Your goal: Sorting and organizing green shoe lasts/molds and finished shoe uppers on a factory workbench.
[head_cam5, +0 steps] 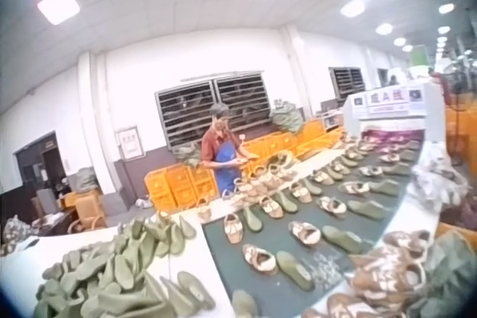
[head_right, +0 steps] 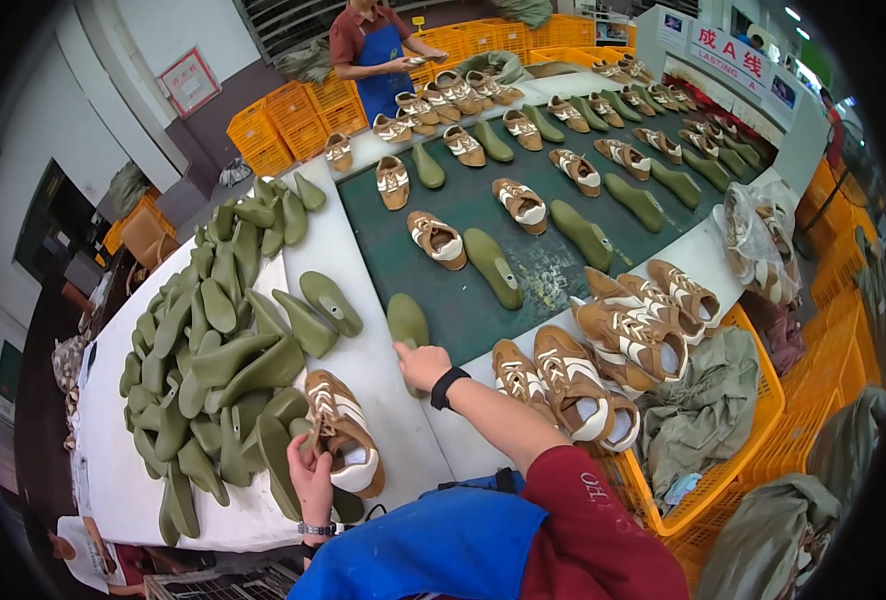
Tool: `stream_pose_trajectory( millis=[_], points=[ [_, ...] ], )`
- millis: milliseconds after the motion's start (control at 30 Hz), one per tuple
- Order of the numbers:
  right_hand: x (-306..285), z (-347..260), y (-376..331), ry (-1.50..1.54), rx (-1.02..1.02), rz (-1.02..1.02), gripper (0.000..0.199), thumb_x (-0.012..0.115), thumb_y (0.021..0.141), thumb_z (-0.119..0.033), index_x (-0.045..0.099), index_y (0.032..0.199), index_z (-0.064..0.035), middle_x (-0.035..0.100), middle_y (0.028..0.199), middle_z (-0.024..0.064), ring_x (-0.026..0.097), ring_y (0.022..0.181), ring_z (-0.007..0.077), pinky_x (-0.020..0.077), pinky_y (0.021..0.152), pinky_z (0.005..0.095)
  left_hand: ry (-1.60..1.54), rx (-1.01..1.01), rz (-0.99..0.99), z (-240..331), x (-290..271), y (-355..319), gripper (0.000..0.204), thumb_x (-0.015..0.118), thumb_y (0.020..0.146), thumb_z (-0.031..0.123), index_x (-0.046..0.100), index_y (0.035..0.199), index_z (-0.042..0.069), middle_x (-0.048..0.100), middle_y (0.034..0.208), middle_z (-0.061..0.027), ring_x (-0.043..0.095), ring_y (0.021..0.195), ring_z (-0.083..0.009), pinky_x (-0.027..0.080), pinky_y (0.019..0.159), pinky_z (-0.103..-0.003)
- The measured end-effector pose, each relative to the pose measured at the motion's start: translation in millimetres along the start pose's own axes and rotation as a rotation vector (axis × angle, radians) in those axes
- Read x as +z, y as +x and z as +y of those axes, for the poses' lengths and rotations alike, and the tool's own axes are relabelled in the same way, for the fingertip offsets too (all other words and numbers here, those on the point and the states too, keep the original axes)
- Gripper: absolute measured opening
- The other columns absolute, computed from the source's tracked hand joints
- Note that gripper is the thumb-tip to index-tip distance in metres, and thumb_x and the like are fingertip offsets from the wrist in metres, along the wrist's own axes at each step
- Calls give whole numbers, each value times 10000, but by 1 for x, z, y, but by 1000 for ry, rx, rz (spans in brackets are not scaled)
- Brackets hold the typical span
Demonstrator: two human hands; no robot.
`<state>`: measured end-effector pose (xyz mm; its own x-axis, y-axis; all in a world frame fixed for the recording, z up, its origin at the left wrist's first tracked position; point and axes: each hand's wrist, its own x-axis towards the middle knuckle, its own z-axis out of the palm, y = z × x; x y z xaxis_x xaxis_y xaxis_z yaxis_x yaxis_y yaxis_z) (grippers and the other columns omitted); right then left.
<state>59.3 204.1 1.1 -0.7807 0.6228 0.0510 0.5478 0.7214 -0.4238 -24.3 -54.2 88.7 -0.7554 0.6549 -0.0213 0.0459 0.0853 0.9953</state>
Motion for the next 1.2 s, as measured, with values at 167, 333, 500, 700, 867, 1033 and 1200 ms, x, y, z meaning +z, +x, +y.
stream_pose_trajectory(
  millis=[167, 333, 500, 700, 867, 1033, 1200],
  points=[
    [24, 24, 30, -76, 6, 12, 278, 470, 846, -259, 544, 1097, -164, 637, 760, 163, 628, 714, 328, 488, 632, 446, -6, -33, -130, -17, 12, -1, 426, 507, 813, -50, 354, 1208, -5, 533, 1140, -174, 546, 1009, -178, 436, 845, -256],
    [43, 31, 18, -35, 53, -132, 197, 448, 826, -171, 574, 975, -144, 627, 796, 170, 630, 798, 324, 494, 655, 439, 75, -65, -171, -35, 22, -1, 425, 514, 806, -53, 361, 1201, -21, 549, 1133, -176, 555, 1033, -190, 442, 874, -275],
    [32, 32, 15, -50, 105, -218, 258, 391, 887, -190, 581, 1057, -150, 625, 878, 168, 622, 861, 311, 486, 713, 431, 181, -65, -243, -59, 34, 13, 420, 524, 800, -47, 374, 1192, -31, 550, 1146, -195, 566, 1031, -208, 447, 877, -287],
    [2, 26, -1, 138, 149, -290, 377, 444, 866, -223, 469, 1236, -163, 614, 1006, 185, 604, 915, 334, 478, 753, 427, 713, 117, -368, -102, 35, 22, 488, 565, 753, 54, 389, 1208, 38, 571, 1044, -274, 575, 958, -390, 468, 810, -433],
    [-86, 38, -4, 414, -114, 6, 445, 568, 808, -248, 489, 1213, -81, 613, 1032, 162, 603, 910, 306, 480, 774, 399, 922, 58, -449, -85, 45, 18, 567, 542, 773, 99, 294, 1284, 90, 597, 795, -289, 570, 753, -470, 454, 664, -532],
    [-244, 32, -24, 1111, -28, -64, 360, 531, 891, -264, 506, 1192, -68, 608, 894, 21, 576, 706, 84, 479, 658, 221, 950, 44, -456, -84, 43, 16, 593, 530, 775, 102, 270, 1308, 91, 596, 773, -290, 574, 738, -469, 457, 656, -529],
    [-325, 79, -68, 690, 38, -206, 408, 526, 901, -314, 486, 1227, -72, 609, 923, 27, 577, 757, 87, 491, 673, 227, 934, 52, -499, -86, 41, 12, 600, 520, 768, 90, 274, 1316, 97, 597, 796, -291, 572, 752, -471, 456, 676, -525]
  ],
)
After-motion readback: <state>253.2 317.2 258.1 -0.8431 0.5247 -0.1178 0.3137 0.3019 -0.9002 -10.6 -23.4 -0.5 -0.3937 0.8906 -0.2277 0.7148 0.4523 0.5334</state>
